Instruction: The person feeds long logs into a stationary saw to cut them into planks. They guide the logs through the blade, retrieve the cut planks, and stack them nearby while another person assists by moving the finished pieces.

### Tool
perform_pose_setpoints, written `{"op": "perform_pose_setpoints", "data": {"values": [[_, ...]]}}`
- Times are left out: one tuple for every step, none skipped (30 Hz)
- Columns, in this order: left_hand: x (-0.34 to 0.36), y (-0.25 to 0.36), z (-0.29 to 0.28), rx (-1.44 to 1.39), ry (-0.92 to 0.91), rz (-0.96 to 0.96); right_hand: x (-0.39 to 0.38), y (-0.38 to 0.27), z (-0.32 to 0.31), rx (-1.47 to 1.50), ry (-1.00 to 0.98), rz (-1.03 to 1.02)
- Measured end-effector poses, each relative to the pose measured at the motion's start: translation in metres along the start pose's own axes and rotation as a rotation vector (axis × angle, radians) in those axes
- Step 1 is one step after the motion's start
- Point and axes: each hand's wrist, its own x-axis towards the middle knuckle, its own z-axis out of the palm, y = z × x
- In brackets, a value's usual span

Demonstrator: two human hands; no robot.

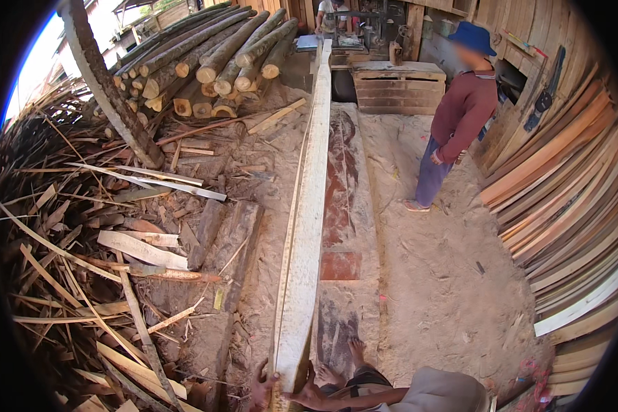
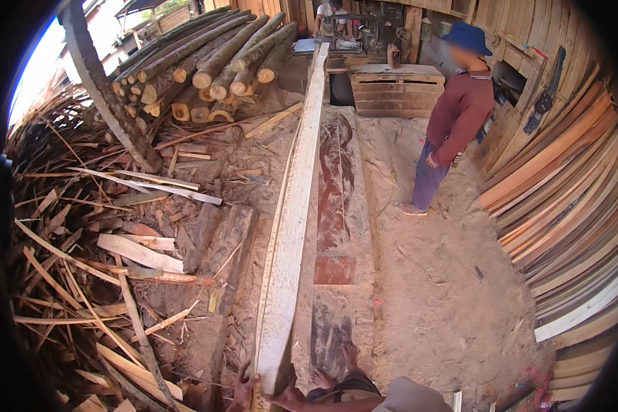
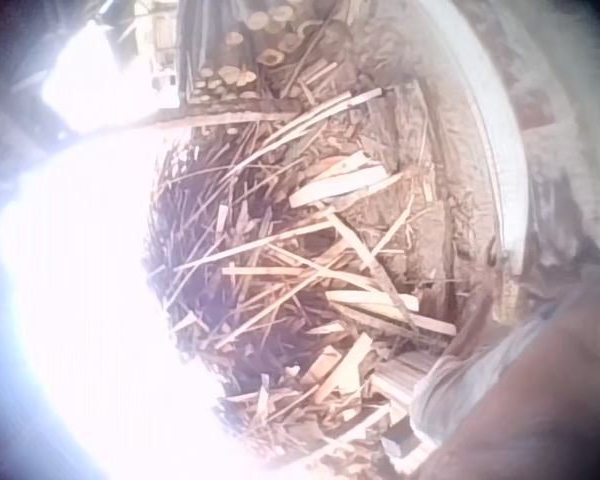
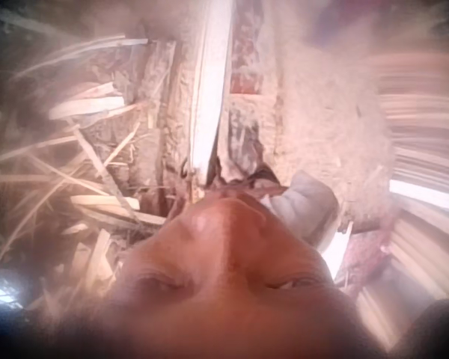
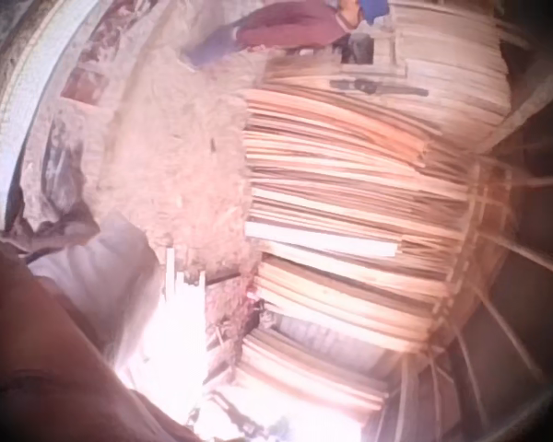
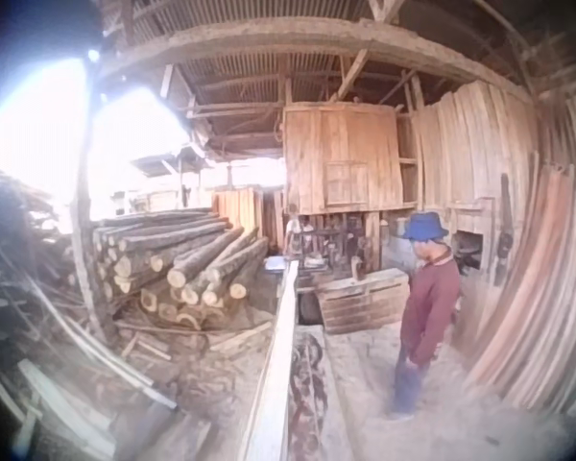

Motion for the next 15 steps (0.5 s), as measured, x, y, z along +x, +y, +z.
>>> {"op": "perform_pose_setpoints", "data": {"values": [[-0.001, -0.041, -0.007, -0.055, 0.072, -0.033, -0.009, -0.006, -0.013, -0.010, -0.009, 0.014], [0.003, -0.058, -0.003, -0.043, 0.049, -0.056, -0.013, -0.011, -0.024, -0.029, -0.008, 0.012], [0.011, -0.067, 0.004, -0.027, 0.005, -0.077, -0.013, -0.014, -0.037, -0.052, 0.020, -0.008], [0.018, -0.057, 0.016, -0.032, -0.005, -0.073, -0.008, -0.015, -0.046, -0.082, 0.032, -0.035], [0.032, -0.045, 0.028, -0.037, -0.016, -0.069, -0.003, -0.016, -0.059, -0.111, 0.050, -0.064], [0.049, -0.021, 0.041, -0.015, -0.044, -0.066, 0.006, -0.021, -0.071, -0.125, 0.092, -0.103], [0.061, -0.004, 0.050, 0.006, -0.052, -0.061, 0.017, -0.028, -0.082, -0.153, 0.106, -0.146], [0.077, 0.010, 0.061, 0.023, -0.059, -0.050, 0.033, -0.035, -0.096, -0.187, 0.115, -0.204], [0.097, 0.023, 0.074, 0.031, -0.069, -0.033, 0.051, -0.041, -0.111, -0.232, 0.127, -0.263], [0.119, 0.042, 0.094, 0.029, -0.081, -0.011, 0.076, -0.052, -0.133, -0.270, 0.146, -0.329], [0.141, 0.060, 0.112, 0.032, -0.088, 0.003, 0.100, -0.062, -0.155, -0.306, 0.171, -0.395], [0.171, 0.075, 0.127, 0.041, -0.097, 0.022, 0.114, -0.094, -0.178, -0.212, 0.141, -0.371], [0.205, 0.086, 0.140, 0.048, -0.098, 0.038, 0.128, -0.125, -0.201, -0.117, 0.103, -0.340], [0.235, 0.092, 0.155, 0.066, -0.115, 0.045, 0.143, -0.145, -0.224, -0.094, 0.113, -0.303], [0.263, 0.097, 0.167, 0.142, -0.135, 0.030, 0.163, -0.166, -0.252, -0.086, 0.121, -0.272]]}}
